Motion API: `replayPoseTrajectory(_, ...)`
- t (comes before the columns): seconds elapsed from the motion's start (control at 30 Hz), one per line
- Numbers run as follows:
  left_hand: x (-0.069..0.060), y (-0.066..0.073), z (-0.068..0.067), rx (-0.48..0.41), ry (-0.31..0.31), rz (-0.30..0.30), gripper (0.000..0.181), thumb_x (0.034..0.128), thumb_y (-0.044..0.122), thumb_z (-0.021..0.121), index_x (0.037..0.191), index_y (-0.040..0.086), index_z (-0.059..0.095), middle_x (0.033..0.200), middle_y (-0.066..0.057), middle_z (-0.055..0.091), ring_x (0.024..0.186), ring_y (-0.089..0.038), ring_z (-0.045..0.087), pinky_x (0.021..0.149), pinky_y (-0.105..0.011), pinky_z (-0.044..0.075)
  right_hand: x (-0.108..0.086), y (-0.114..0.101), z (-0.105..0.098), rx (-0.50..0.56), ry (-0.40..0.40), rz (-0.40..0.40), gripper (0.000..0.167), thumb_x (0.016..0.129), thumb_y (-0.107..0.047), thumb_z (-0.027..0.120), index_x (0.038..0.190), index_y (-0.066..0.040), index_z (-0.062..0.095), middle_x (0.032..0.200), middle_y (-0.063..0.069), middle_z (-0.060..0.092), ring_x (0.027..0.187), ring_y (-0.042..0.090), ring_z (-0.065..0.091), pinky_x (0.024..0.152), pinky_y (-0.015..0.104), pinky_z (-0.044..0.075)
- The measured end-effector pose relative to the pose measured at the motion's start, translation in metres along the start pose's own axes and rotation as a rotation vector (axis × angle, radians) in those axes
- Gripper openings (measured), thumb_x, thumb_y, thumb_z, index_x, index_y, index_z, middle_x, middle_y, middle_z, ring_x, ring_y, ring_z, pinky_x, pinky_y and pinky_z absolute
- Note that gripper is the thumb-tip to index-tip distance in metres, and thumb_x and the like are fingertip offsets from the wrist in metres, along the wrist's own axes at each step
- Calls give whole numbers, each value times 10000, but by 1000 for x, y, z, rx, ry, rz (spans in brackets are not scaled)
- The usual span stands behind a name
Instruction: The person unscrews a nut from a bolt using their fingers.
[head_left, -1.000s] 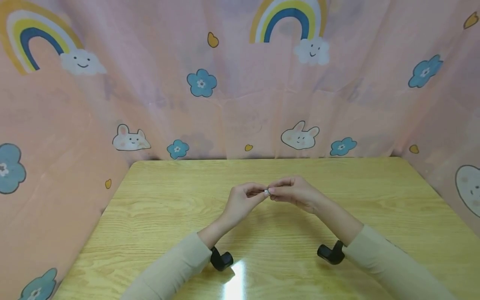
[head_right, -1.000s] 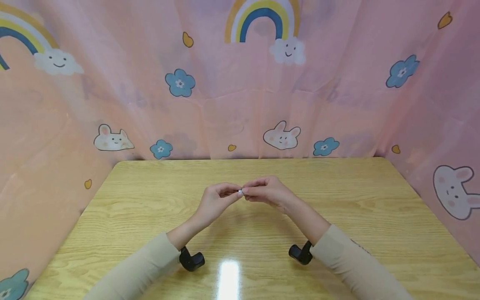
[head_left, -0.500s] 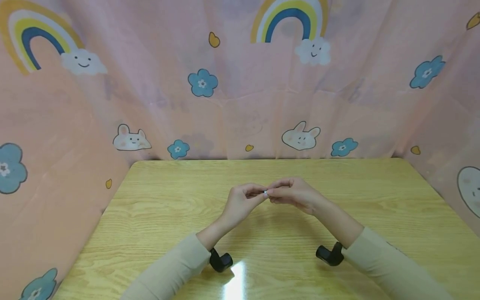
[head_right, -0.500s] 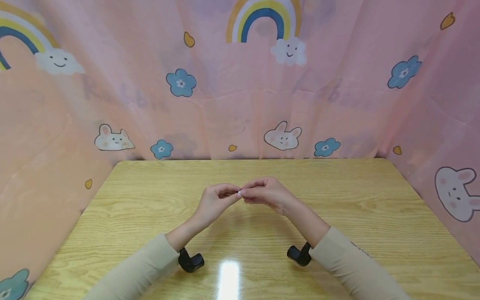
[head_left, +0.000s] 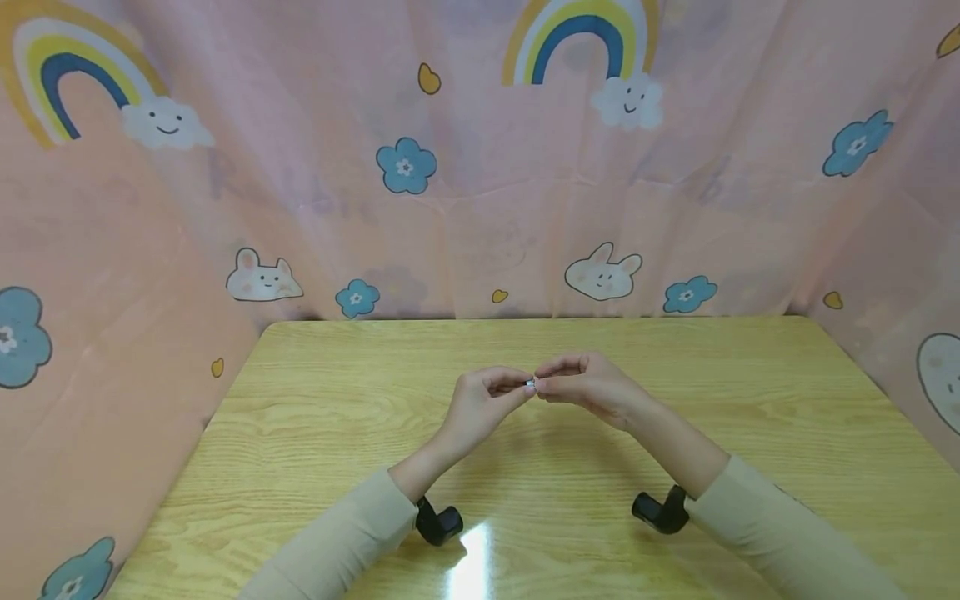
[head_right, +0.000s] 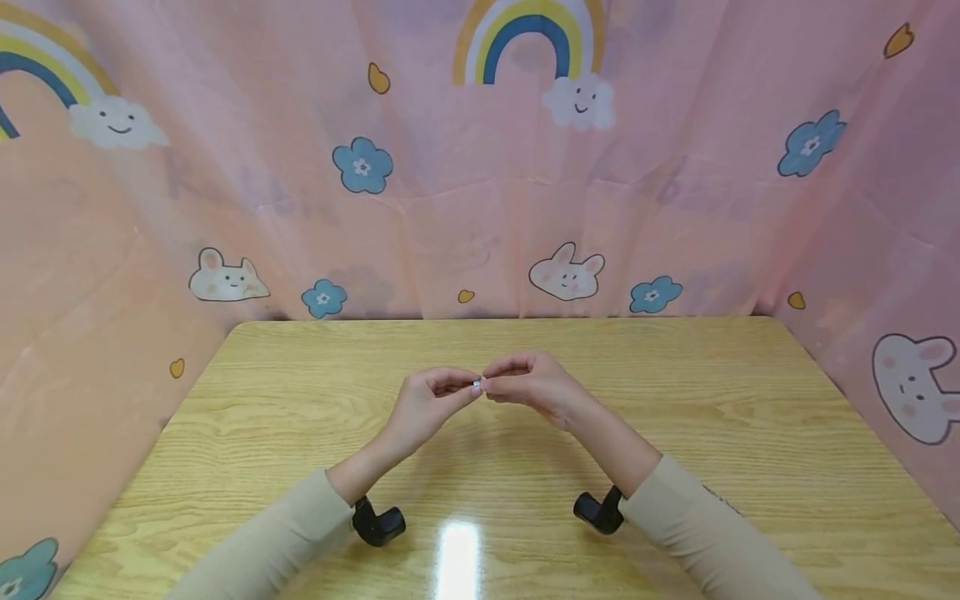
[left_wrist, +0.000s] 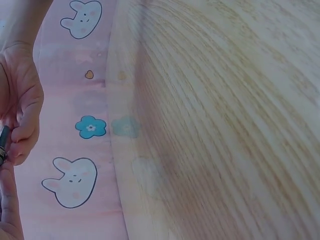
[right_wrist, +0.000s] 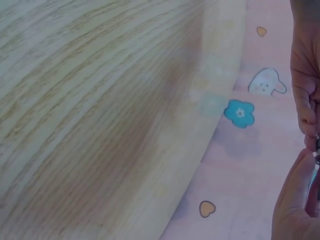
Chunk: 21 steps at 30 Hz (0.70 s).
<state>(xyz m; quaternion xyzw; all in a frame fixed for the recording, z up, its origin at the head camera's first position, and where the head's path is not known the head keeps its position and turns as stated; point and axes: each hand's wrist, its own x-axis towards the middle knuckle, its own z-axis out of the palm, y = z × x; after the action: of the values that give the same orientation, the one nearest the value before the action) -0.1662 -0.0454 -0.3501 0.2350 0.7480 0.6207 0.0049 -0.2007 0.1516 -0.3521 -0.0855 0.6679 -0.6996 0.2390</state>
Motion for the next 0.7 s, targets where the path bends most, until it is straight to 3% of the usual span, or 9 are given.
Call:
replayPoseTrajectory(0.13, -1, -2, 0, 11, 4, -10, 176, 873, 6, 624, 1014, -95, 654, 969, -202, 674, 878, -303, 658, 744, -233, 525, -1, -2, 2, -16, 16, 6, 107, 900, -117, 617, 955, -28, 640, 861, 38, 665, 794, 149, 645, 766, 270, 527)
replayPoseTrajectory(0.3, 3, -19, 0, -3, 19, -30, 187, 873, 44, 640, 1031, -53, 666, 978, -169, 681, 881, -265, 662, 744, -234, 525, 0, -3, 5, -58, 24, 14, 162, 915, -157, 599, 933, -6, 656, 762, 39, 664, 683, 135, 640, 663, 245, 536)
replayPoseTrajectory(0.4, 5, -27, -1, -6, 27, -28, 193, 871, 90, 655, 1033, -12, 678, 978, -130, 689, 870, -203, 666, 747, -239, 526, 1, -2, 4, -59, 11, -9, 114, 895, -109, 620, 947, -17, 660, 822, 35, 669, 749, 140, 643, 728, 268, 533)
replayPoseTrajectory(0.57, 5, -30, -5, -7, 7, -13, 177, 864, 149, 676, 999, 36, 699, 963, -74, 695, 821, -141, 660, 731, -269, 534, 1, -1, 4, -99, -10, -51, 237, 851, -66, 663, 1062, 30, 616, 939, 33, 653, 902, 179, 613, 864, 306, 476)
replayPoseTrajectory(0.7, 6, -31, -8, -7, -7, -34, 168, 862, 152, 680, 990, 46, 705, 963, -56, 694, 816, -133, 655, 732, -286, 536, 2, -1, 5, -125, 3, -60, 291, 831, -70, 686, 1082, 51, 601, 954, 36, 650, 922, 189, 605, 878, 303, 459)
